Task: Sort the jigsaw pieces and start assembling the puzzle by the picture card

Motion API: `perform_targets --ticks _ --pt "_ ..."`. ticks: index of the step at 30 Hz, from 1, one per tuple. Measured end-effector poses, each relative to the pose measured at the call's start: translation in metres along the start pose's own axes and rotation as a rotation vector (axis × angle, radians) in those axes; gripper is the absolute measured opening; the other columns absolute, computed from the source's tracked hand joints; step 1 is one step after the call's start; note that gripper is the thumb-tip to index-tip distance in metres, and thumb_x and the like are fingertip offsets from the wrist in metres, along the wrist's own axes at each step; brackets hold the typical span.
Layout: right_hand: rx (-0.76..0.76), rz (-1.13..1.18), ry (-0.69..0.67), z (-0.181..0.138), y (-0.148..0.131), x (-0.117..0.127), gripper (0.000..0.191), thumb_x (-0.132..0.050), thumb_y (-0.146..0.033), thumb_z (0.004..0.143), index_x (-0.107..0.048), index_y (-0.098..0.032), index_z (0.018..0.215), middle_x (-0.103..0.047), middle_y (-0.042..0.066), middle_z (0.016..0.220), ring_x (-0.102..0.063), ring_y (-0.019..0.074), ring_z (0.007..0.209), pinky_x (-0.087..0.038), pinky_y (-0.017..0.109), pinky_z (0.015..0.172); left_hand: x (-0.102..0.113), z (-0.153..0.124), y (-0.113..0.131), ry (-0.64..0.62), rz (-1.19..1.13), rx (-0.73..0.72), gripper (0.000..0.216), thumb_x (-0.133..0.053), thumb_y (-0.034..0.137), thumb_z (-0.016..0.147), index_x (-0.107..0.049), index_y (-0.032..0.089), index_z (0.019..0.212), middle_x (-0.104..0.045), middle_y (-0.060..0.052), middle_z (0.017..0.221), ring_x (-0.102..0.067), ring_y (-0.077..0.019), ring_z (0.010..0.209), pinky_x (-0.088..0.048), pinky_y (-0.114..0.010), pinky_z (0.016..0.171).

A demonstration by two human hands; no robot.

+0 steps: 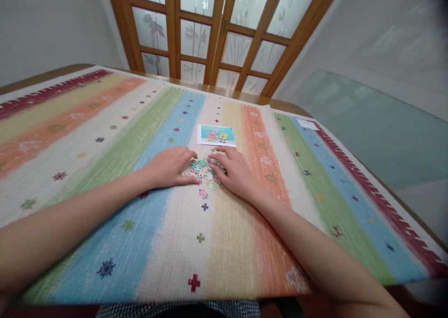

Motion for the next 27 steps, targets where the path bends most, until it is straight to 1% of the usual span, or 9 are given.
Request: perform_targets --ticks 2,5,9,12,15,19,21,24,27 --pt "0.039 0.022 -0.058 -0.001 -0.005 -0.005 0.030 -0.058 -0.037 0.097 -0.065 -0.027 0.123 -0.057 0.011 0.139 -0.047 0.0300 0.133 -0.039 0.052 0.106 -0.003 0.000 0.002 -0.015 0.017 0.022 0.057 -0.058 0.070 0.087 -0.060 0.019 0.114 -0.063 -0.009 0.098 -0.060 -0.0273 0.093 -0.042 -0.035 0.078" --pt "0.047 0.057 -0.075 -0.001 -0.006 -0.007 0.030 -0.061 -0.040 0.095 -0.066 -0.025 0.120 -0.060 0.011 0.137 -0.048 0.0291 0.133 -0.039 0.051 0.107 -0.005 0.000 0.003 -0.041 0.013 0.039 0.042 -0.051 0.060 0.095 -0.059 0.019 0.102 -0.062 -0.008 0.095 -0.059 -0.0240 0.089 -0.042 -0.033 0.076" --pt "0.036 0.094 -0.036 0.002 -0.001 -0.003 0.015 -0.065 -0.033 0.093 -0.069 -0.023 0.103 -0.067 0.010 0.119 -0.058 0.0260 0.116 -0.045 0.045 0.097 -0.004 -0.001 0.003 -0.043 -0.028 0.007 0.027 -0.046 0.043 0.101 -0.059 0.019 0.095 -0.061 -0.007 0.092 -0.058 -0.0216 0.085 -0.042 -0.032 0.076" --pt "0.052 0.113 -0.050 0.003 0.006 -0.002 0.006 -0.063 -0.024 0.092 -0.069 -0.023 0.094 -0.070 0.007 0.109 -0.061 0.0232 0.105 -0.046 0.041 0.092 -0.004 -0.001 0.001 -0.031 -0.073 -0.005 0.022 -0.045 0.035 0.101 -0.059 0.019 0.094 -0.062 -0.007 0.092 -0.058 -0.0207 0.085 -0.043 -0.033 0.077" --pt "0.043 0.113 -0.048 0.003 0.011 0.001 0.007 -0.063 -0.022 0.091 -0.069 -0.023 0.095 -0.070 0.006 0.104 -0.061 0.0230 0.102 -0.046 0.040 0.091 -0.004 -0.002 -0.003 -0.007 -0.140 0.037 0.021 -0.046 0.035 0.100 -0.058 0.019 0.095 -0.062 -0.006 0.091 -0.058 -0.0199 0.082 -0.044 -0.033 0.075" --pt "0.037 0.102 -0.003 0.001 0.009 0.005 0.026 -0.063 -0.027 0.092 -0.067 -0.023 0.118 -0.066 0.010 0.114 -0.058 0.0248 0.109 -0.045 0.042 0.097 -0.003 -0.002 -0.011 0.024 -0.248 0.161 0.021 -0.046 0.036 0.099 -0.056 0.018 0.097 -0.064 -0.005 0.087 -0.057 -0.0184 0.077 -0.044 -0.031 0.071" --pt "0.058 0.075 -0.024 0.001 0.004 0.003 0.033 -0.063 -0.033 0.093 -0.065 -0.024 0.125 -0.063 0.011 0.122 -0.055 0.0264 0.116 -0.043 0.044 0.101 -0.002 -0.001 -0.014 0.043 -0.279 0.187 0.024 -0.043 0.038 0.101 -0.057 0.018 0.097 -0.064 -0.005 0.088 -0.058 -0.0186 0.079 -0.045 -0.031 0.073" --pt "0.079 0.038 -0.064 0.003 -0.002 -0.004 0.030 -0.061 -0.040 0.095 -0.070 -0.026 0.120 -0.063 0.010 0.124 -0.053 0.0273 0.119 -0.041 0.045 0.101 0.000 0.000 -0.012 0.067 -0.249 0.138 0.032 -0.041 0.040 0.103 -0.062 0.017 0.105 -0.062 -0.007 0.095 -0.057 -0.0207 0.090 -0.045 -0.034 0.082" --pt "0.072 0.049 -0.051 0.006 -0.002 -0.008 0.022 -0.062 -0.039 0.095 -0.073 -0.025 0.108 -0.066 0.009 0.115 -0.056 0.0253 0.111 -0.043 0.041 0.095 -0.002 0.000 -0.007 0.023 -0.149 0.061 0.037 -0.049 0.048 0.099 -0.064 0.019 0.117 -0.058 -0.009 0.106 -0.056 -0.0238 0.100 -0.044 -0.038 0.090"
Point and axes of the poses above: each hand's wrist, its own z-axis towards the middle knuckle, its own x-axis out of the back of the hand, y = z × x, the point moved 4 cm from there along z, towards the middle knuckle
